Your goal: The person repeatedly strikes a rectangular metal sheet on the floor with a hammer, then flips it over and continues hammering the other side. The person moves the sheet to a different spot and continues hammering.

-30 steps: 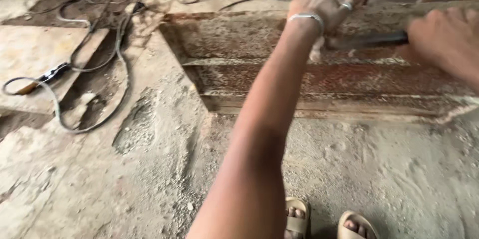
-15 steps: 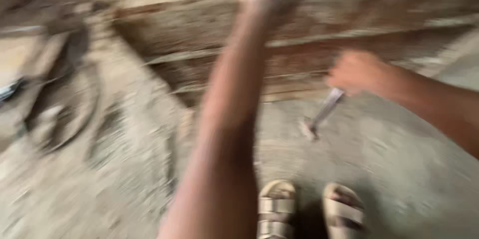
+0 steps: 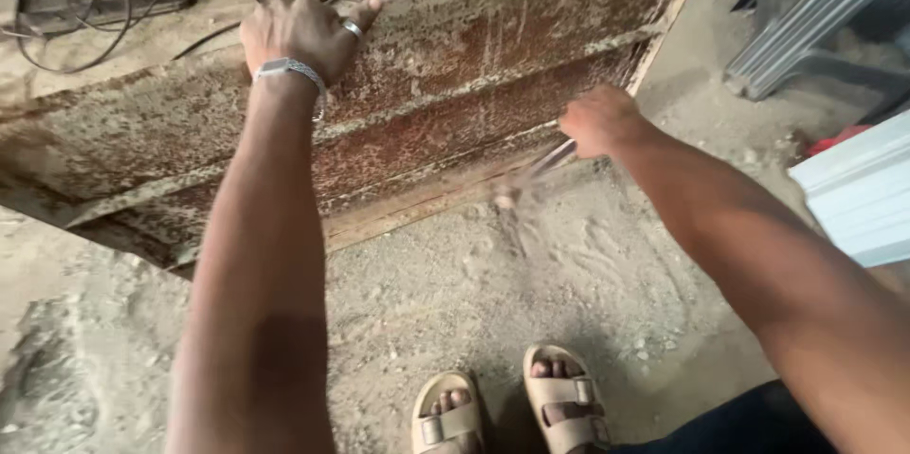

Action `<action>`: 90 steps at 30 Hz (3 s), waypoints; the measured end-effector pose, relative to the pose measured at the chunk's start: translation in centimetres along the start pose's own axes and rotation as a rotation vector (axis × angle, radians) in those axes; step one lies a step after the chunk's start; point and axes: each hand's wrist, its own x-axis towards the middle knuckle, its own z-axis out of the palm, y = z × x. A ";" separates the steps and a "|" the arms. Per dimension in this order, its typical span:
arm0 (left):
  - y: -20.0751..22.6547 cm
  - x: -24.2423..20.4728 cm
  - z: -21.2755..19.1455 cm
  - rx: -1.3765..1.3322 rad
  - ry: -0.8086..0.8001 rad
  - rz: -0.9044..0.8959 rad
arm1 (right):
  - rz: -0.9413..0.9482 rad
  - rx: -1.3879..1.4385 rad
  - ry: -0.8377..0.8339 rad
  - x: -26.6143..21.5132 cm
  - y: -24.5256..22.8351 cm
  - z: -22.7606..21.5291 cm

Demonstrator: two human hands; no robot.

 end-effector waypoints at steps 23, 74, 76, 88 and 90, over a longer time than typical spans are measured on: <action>-1.7 -0.3 1.4 0.053 0.003 -0.009 | 0.258 0.153 -0.165 -4.9 6.0 8.6; -1.0 -0.1 1.8 -0.026 0.050 0.030 | 0.831 0.920 0.007 -11.6 13.0 8.8; -1.2 0.1 2.3 -0.054 0.195 0.127 | 0.757 0.642 -0.056 -13.1 12.7 13.5; -0.6 -0.6 1.4 0.004 0.157 0.036 | 0.481 0.548 -0.466 -15.6 5.6 23.2; -0.7 -0.5 2.4 0.010 0.121 0.019 | 0.476 0.610 -0.293 -13.6 5.9 20.9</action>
